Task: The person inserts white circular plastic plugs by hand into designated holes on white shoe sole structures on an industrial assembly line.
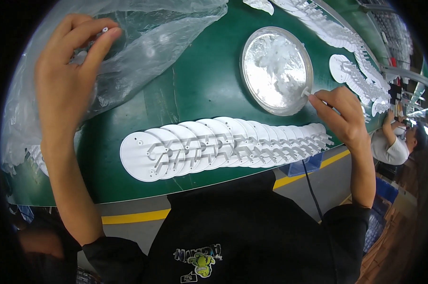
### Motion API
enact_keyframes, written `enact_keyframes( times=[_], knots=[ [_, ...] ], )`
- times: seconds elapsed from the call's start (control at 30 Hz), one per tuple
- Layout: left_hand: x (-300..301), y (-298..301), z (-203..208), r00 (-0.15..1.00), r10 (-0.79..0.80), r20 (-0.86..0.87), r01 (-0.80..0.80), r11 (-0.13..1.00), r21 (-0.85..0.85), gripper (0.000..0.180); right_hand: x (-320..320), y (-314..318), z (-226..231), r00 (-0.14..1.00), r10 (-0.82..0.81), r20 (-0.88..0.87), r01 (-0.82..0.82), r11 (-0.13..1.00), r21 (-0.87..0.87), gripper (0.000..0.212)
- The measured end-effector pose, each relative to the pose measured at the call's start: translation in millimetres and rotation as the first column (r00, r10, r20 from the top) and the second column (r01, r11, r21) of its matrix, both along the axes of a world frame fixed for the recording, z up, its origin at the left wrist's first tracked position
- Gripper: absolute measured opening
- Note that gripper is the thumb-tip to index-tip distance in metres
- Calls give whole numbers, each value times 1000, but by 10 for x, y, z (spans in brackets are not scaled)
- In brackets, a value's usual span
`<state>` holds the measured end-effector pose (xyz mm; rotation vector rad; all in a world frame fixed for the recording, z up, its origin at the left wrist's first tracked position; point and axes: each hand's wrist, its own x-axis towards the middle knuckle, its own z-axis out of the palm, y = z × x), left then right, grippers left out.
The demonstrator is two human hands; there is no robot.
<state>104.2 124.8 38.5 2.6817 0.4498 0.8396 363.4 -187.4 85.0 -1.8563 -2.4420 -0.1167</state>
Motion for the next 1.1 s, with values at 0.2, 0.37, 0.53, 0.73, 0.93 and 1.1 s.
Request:
enact_keyframes(
  times=[0.2, 0.37, 0.53, 0.73, 0.93, 1.1],
  knots=[
    [-15, 31, -16, 1000, 7, -18, -6, 999, 49, 15, -4, -46, -77, 989, -21, -148, 19, 1000, -12, 37],
    [-8, 43, -19, 1000, -9, -5, 9, 997, 76, 15, -132, -22, -73, 949, -57, -310, 39, 997, -65, 37],
    [-78, 104, -19, 996, 31, -87, -26, 998, 60, 14, -177, 34, -79, 920, -108, -378, 76, 992, -98, 31],
    [-73, 62, 26, 998, -46, -36, 48, 997, 62, 14, -588, 220, 124, 875, -122, -468, 145, 989, 13, 21],
    [15, -184, 210, 996, 78, 46, -71, 989, -133, 7, -1080, 553, 177, 910, 62, -411, -32, 996, 78, 25],
    [6, -222, 259, 996, 75, 47, -70, 993, -97, 9, -1137, 568, 160, 916, 59, -397, -47, 998, 38, 27]
  ],
)
